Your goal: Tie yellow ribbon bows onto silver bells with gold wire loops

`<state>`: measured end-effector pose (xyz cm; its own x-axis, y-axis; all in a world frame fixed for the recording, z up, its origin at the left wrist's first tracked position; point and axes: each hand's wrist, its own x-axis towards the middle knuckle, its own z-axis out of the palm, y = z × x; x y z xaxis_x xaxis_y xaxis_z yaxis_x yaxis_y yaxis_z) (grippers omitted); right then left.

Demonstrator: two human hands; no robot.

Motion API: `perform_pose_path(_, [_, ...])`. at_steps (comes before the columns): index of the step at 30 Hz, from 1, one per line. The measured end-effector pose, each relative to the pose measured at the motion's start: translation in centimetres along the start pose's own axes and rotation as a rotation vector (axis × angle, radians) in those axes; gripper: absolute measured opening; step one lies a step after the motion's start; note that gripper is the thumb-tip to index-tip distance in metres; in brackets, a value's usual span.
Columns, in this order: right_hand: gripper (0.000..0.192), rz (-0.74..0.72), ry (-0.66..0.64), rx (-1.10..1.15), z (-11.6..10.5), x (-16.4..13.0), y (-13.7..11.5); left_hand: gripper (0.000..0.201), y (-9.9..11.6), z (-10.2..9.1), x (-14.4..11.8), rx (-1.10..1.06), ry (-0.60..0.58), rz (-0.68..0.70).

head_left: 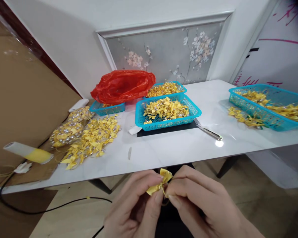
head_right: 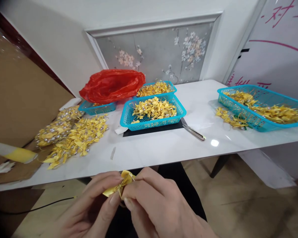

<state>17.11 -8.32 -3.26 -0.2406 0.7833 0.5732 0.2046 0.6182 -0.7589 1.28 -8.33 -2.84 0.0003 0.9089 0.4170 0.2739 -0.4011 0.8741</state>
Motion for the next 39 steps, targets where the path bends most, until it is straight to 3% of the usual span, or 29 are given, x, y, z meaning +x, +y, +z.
perform_pose_path(4, [0.016, 0.038, 0.02, 0.031, -0.4, 0.1, 0.0, 0.026, -0.5, -0.7, 0.6, 0.013, -0.116, 0.021])
perform_pose_path(9, [0.017, 0.113, 0.025, 0.093, -0.7, 0.3, 0.1, 0.027, -0.4, -0.4, 1.0, -0.024, -0.141, -0.032])
perform_pose_path(17, [0.022, 0.486, -0.046, 0.429, -1.1, 1.0, 0.5, 0.025, -0.2, -0.3, 0.7, -0.14, -0.205, -0.17])
perform_pose_path(21, [0.025, 0.543, -0.059, 0.476, -1.0, 1.0, 0.8, 0.02, -0.3, -0.2, 1.1, -0.165, -0.232, -0.189])
perform_pose_path(24, [0.023, 0.478, -0.018, 0.387, -0.8, 0.9, 0.8, 0.021, -0.4, -0.3, 1.2, -0.146, -0.261, -0.156])
perform_pose_path(27, [0.018, 0.296, 0.071, 0.202, -0.2, 0.7, 0.7, 0.023, -0.8, -0.5, 1.0, -0.148, -0.282, -0.166])
perform_pose_path(31, [0.019, -0.03, 0.111, -0.063, 0.9, 0.0, 0.8, 0.019, -1.5, -0.5, 0.4, -0.336, -0.218, -0.281])
perform_pose_path(33, [0.02, -0.126, 0.129, -0.208, 1.3, -0.4, 0.9, 0.014, -1.6, -0.5, 0.2, -0.422, -0.17, -0.363])
perform_pose_path(36, [0.019, -0.144, 0.141, -0.306, 1.4, -0.7, 1.1, 0.009, -1.6, -0.5, 0.2, -0.444, -0.128, -0.444])
perform_pose_path(39, [0.019, -0.136, 0.139, -0.306, 1.2, -0.5, 1.0, 0.008, -1.6, -0.6, 0.2, -0.451, -0.12, -0.441])
